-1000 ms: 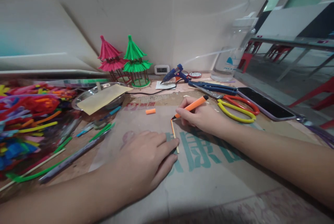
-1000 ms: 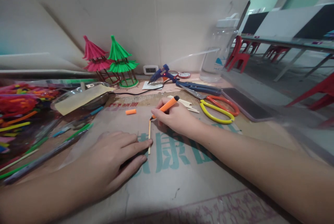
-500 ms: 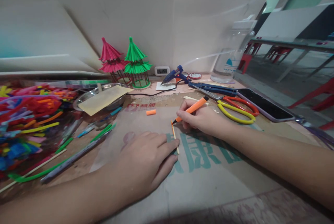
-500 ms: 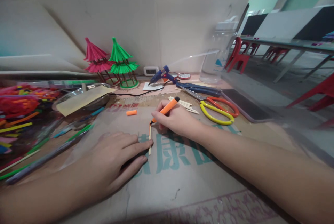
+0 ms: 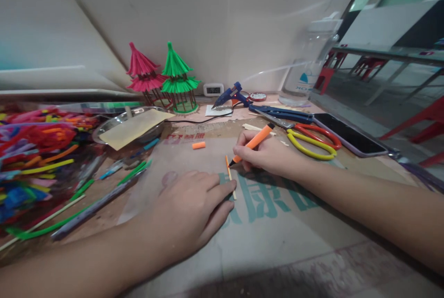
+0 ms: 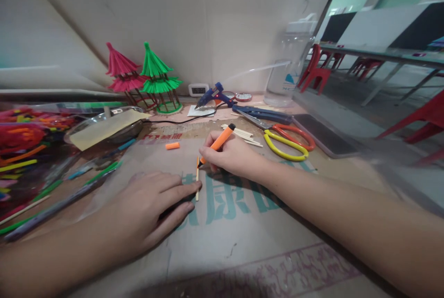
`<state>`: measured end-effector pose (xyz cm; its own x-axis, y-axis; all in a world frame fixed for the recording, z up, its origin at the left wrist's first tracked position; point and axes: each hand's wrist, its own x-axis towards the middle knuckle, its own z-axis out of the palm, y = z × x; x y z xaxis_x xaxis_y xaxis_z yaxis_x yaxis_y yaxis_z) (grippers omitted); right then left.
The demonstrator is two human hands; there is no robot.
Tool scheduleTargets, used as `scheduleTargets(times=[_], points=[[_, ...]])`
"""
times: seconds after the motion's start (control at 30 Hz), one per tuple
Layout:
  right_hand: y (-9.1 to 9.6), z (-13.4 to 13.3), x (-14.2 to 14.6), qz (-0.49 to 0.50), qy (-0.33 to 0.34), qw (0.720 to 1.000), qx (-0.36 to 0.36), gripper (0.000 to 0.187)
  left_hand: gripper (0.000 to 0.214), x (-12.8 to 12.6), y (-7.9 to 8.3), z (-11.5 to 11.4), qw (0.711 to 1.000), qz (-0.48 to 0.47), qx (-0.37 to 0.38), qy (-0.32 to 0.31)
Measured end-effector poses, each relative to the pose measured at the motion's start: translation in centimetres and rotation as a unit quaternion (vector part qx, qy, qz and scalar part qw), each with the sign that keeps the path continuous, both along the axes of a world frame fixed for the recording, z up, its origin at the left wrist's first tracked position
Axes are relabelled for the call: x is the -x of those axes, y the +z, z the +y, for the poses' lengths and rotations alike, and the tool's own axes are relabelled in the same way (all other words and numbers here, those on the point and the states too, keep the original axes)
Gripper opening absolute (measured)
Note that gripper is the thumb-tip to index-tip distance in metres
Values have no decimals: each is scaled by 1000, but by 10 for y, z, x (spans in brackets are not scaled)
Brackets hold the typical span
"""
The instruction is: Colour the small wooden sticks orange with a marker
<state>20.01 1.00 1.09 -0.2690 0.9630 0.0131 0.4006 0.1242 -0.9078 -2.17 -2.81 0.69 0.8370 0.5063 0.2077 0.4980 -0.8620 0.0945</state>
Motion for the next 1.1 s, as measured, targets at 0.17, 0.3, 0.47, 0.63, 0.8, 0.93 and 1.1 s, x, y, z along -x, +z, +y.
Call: scheduleTargets(times=[0.17,0.3,0.47,0.63,0.8,0.93,1.1], points=[[0,-1,-1,-7,-23,1000,-20,18,35,0,-1,0,1000,-7,-11,-1],[2,-2,-1,-10,-4,1000,-13,18,34,-1,0,0,1000,-7,-15,-3],[3,-4,-3,-16,32,999,-1,18,35,-1,-1,1,1000,0,-14,-1],[0,-3,-2,-5,-1,999,-32,18,34,0,-1,1,1000,-4,-8,-1],[3,-4,-3,-14,35,999,-12,19,33,0,-2,1,1000,-10,-7,-3],[4,-5,-4,-16,61,998,-1,18,33,0,-2,1,1000,-7,-7,-2],[1,-4,-2,-10,-3,999,-33,18,32,0,-2,1,1000,-16,-7,-4]])
